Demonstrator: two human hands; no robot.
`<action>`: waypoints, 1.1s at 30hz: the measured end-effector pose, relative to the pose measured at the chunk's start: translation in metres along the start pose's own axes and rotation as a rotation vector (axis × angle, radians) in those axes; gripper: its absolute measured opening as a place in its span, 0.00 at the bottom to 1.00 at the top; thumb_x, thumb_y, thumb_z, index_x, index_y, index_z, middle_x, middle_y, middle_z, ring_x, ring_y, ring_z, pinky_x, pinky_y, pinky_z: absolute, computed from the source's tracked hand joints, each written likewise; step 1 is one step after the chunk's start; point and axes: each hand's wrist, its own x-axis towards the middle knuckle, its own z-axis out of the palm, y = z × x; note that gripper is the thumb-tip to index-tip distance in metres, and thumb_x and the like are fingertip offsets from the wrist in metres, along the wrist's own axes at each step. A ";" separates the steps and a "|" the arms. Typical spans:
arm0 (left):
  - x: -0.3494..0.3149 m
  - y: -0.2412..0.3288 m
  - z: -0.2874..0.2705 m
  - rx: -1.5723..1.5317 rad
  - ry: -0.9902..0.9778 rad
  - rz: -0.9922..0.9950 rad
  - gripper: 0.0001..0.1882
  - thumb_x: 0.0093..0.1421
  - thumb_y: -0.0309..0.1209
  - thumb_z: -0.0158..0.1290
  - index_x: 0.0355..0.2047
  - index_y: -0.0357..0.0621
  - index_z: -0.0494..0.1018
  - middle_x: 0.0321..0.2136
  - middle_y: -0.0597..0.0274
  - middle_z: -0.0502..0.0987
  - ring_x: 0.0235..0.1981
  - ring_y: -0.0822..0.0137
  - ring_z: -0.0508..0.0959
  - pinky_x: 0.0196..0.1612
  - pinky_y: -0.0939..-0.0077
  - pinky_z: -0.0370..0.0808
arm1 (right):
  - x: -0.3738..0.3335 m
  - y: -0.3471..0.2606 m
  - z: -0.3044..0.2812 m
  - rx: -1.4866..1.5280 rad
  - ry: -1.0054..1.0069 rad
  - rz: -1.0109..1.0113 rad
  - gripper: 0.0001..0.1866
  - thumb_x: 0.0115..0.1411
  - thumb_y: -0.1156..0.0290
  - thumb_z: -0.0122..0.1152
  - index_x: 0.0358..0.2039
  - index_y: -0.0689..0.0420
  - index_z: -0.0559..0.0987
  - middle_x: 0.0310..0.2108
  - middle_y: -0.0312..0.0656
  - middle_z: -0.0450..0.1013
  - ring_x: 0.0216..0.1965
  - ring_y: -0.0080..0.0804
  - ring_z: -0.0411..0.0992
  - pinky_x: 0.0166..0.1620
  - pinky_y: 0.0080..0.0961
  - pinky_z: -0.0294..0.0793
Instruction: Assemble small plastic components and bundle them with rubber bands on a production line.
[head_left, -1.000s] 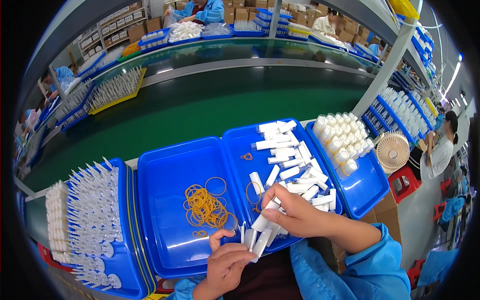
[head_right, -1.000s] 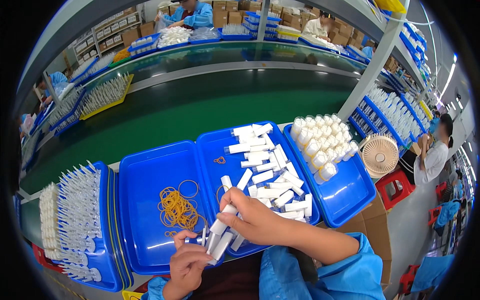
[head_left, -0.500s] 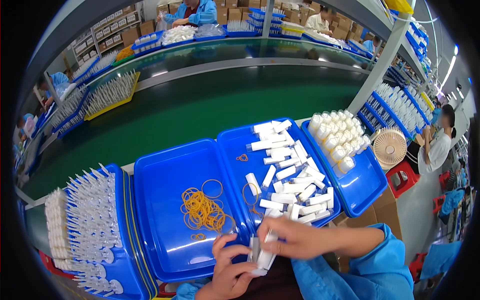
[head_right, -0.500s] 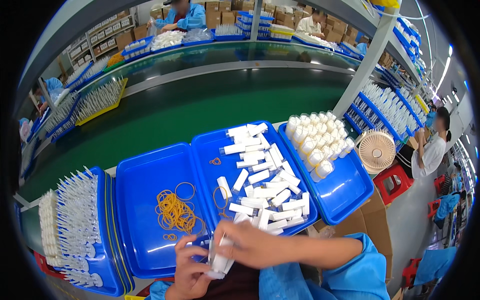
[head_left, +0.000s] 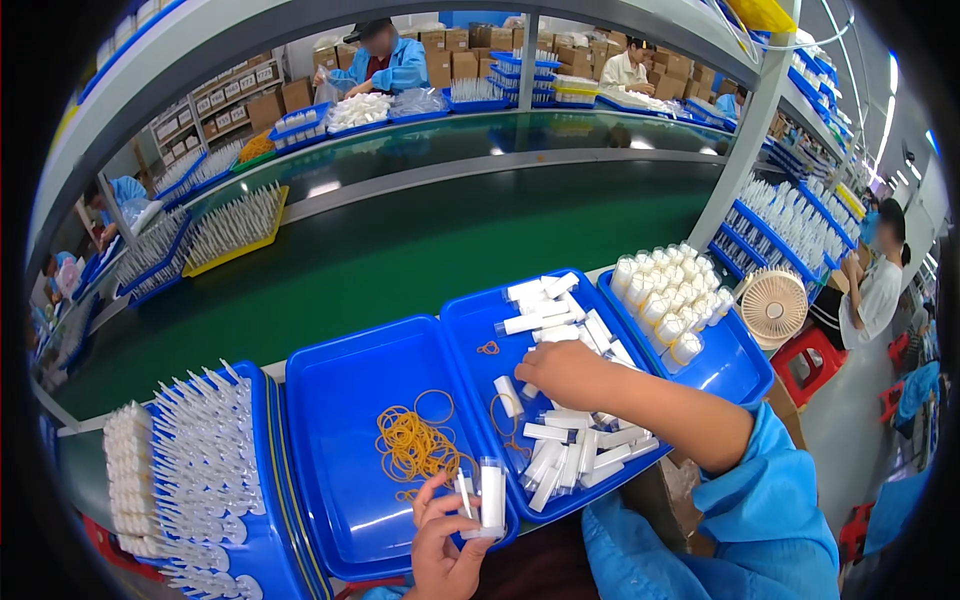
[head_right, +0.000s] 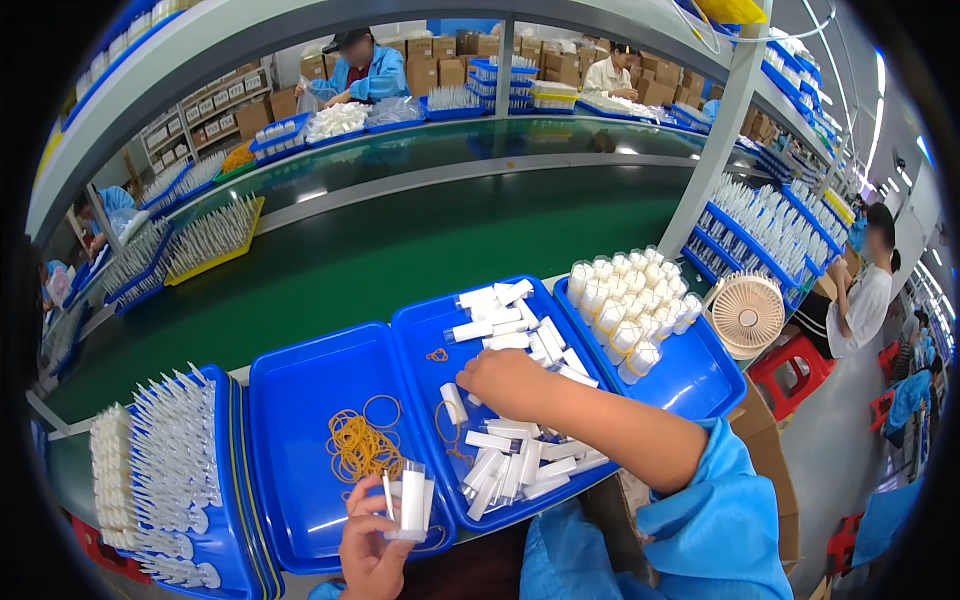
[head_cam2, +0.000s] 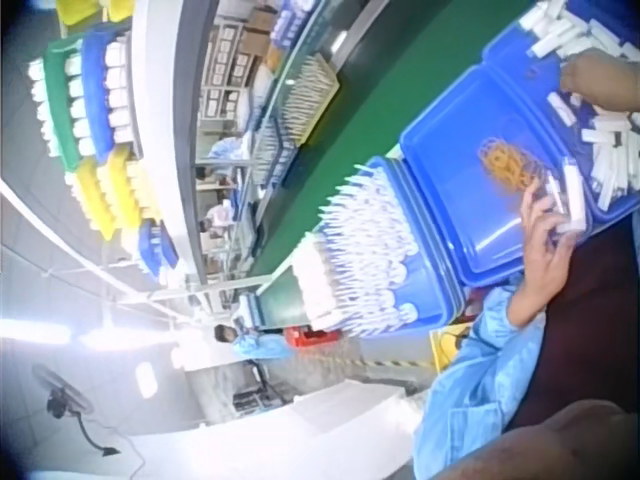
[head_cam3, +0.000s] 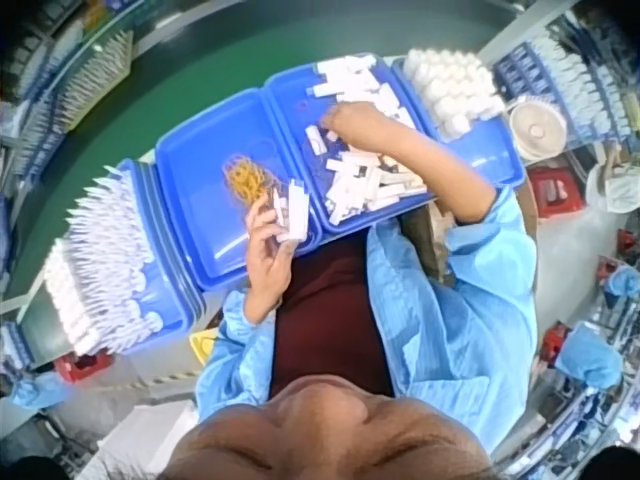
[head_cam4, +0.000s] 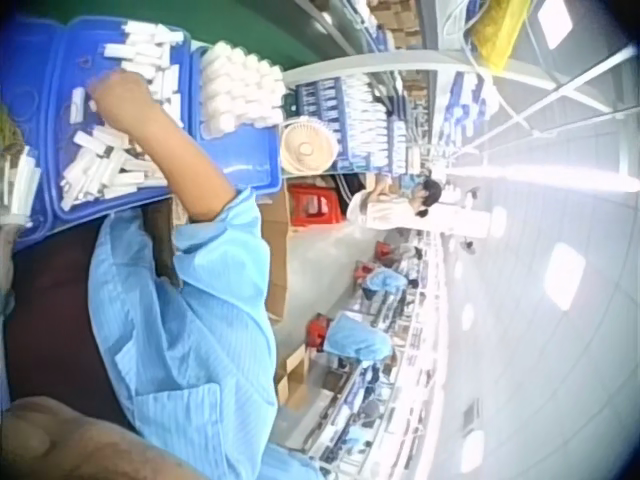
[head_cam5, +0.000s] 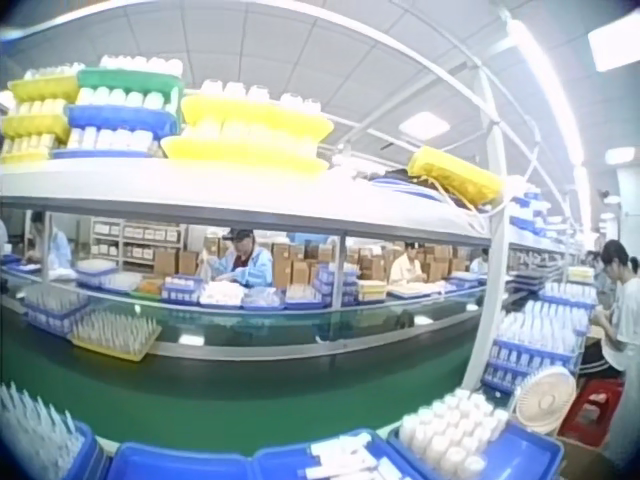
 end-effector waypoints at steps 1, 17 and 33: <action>0.000 0.000 -0.002 0.029 -0.026 0.023 0.11 0.46 0.20 0.56 0.30 0.41 0.68 0.37 0.56 0.69 0.52 0.50 0.61 0.53 0.55 0.56 | 0.003 0.001 0.000 0.000 0.011 0.000 0.15 0.45 0.75 0.55 0.38 0.57 0.72 0.35 0.43 0.71 0.37 0.39 0.71 0.37 0.33 0.72; 0.012 0.014 -0.002 0.199 -0.178 0.153 0.06 0.42 0.26 0.60 0.23 0.46 0.76 0.28 0.61 0.74 0.46 0.49 0.65 0.50 0.54 0.56 | -0.028 -0.077 -0.035 1.924 0.025 0.153 0.22 0.57 0.72 0.54 0.52 0.55 0.61 0.31 0.35 0.66 0.35 0.20 0.67 0.34 0.18 0.67; 0.005 0.013 -0.007 0.209 -0.263 0.172 0.05 0.40 0.29 0.61 0.21 0.47 0.77 0.27 0.63 0.74 0.49 0.49 0.63 0.52 0.52 0.51 | -0.040 -0.067 -0.055 1.294 -0.075 -0.039 0.10 0.61 0.63 0.45 0.35 0.57 0.66 0.25 0.47 0.69 0.28 0.41 0.69 0.30 0.31 0.65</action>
